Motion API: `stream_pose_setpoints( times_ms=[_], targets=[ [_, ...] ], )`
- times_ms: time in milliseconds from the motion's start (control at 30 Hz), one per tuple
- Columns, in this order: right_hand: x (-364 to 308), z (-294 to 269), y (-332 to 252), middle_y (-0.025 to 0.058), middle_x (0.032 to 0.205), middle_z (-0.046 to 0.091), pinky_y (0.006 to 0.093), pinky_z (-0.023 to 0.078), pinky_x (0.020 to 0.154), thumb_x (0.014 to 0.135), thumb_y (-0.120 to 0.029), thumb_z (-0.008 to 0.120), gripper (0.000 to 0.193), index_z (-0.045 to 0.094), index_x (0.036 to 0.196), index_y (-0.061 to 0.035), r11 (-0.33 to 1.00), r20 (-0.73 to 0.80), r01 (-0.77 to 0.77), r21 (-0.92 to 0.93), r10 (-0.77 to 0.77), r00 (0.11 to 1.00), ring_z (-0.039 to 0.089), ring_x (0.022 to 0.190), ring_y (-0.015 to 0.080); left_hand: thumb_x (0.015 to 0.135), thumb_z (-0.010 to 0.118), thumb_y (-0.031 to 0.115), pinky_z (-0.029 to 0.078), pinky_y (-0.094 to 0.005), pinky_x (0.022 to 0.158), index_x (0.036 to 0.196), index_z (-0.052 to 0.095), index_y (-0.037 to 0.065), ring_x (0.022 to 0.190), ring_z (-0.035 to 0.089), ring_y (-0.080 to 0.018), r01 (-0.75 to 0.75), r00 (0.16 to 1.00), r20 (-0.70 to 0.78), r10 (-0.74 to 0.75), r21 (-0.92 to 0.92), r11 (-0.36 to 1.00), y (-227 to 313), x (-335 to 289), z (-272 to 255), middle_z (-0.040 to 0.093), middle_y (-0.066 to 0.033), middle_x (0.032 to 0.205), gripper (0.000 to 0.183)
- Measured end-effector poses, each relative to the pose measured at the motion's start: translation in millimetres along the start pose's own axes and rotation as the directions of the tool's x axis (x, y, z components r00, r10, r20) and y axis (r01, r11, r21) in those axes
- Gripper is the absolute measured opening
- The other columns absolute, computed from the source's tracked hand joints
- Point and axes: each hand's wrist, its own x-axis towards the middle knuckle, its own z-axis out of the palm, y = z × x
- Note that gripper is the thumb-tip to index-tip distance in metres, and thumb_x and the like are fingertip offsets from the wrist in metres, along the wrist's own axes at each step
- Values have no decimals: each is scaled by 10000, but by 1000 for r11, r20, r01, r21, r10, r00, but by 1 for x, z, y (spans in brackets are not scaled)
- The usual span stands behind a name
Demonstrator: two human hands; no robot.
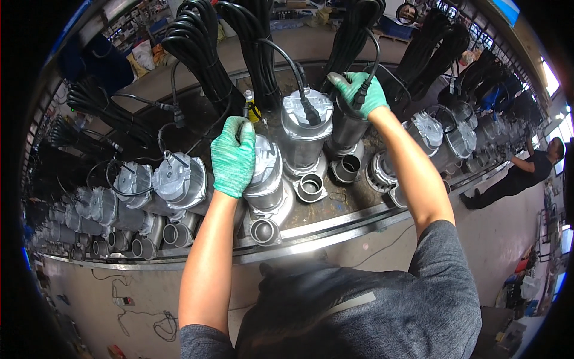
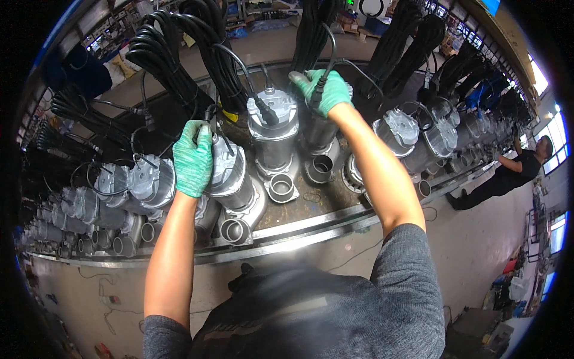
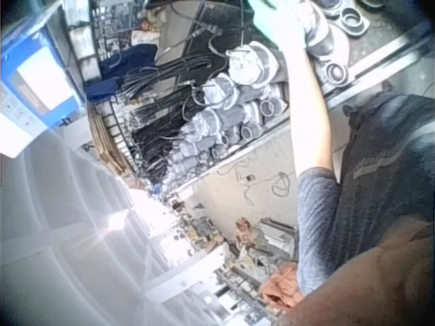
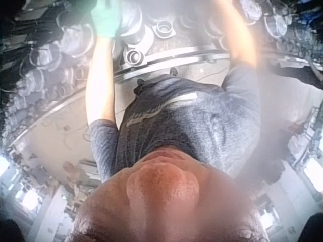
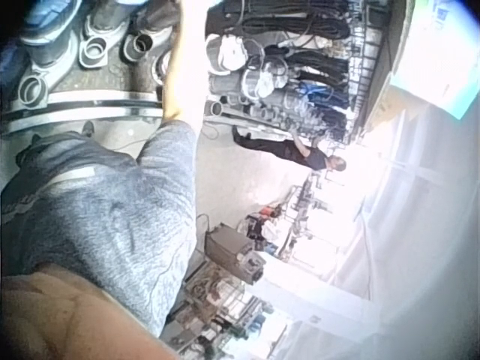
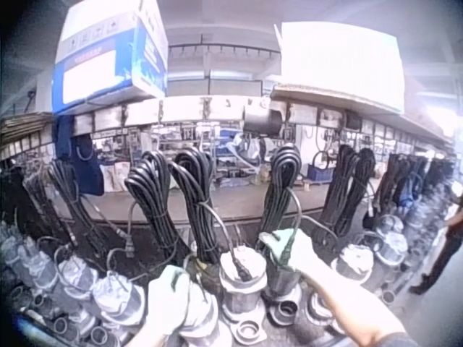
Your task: The person works at an assembly line, picking up small metal components from a cardboard box, inspecting them, and then installing them into the tops of a row of large silver industrial pumps using their hands.
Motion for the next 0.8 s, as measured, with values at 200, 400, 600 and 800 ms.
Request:
stream_pose_setpoints(
  times_ms=[200, 400, 600, 800],
  targets=[
    [5, 3, 38, 176, 1210, 705, 425, 554, 891, 1031, -441, 554, 481, 587, 1349, -81, 659, -87, 688, -305, -738, 669, 696, 1044, 363, 1008, 613, 217, 518, -413, 640, 1015, 661, 40, 708, 698, -340, 2, 1000, 5, -3, 13, 1000, 4, 0, 1, 692, -191, 792, 183],
    [13, -10, 50, 96, 1172, 697, 311, 573, 837, 1030, -423, 605, 518, 563, 1381, -43, 423, 320, -124, 897, -430, 844, 674, 960, 152, 1014, 606, 222, 514, -407, 635, 1013, 662, 42, 692, 690, -334, -5, 1000, 8, 5, 0, 1000, 2, -1, 0, 686, -188, 774, 188],
    [16, 2, -7, 189, 928, 705, 390, 524, 802, 939, -502, 679, 546, 661, 1091, 22, 919, 181, 275, 282, -332, 926, 679, 896, 268, 1016, 603, 218, 515, -407, 637, 1013, 665, 41, 678, 682, -336, 8, 1000, 1, -8, 13, 1000, 4, -2, -4, 688, -187, 770, 188],
    [10, 23, -27, 279, 1067, 703, 501, 548, 865, 1014, -315, 550, 409, 581, 1318, -43, 971, -109, 205, 126, -192, 975, 694, 988, 429, 1019, 592, 190, 517, -384, 634, 1003, 660, 35, 661, 682, -284, -18, 1000, -18, 18, 3, 1000, 7, -2, 0, 686, -162, 747, 170]
  ],
)
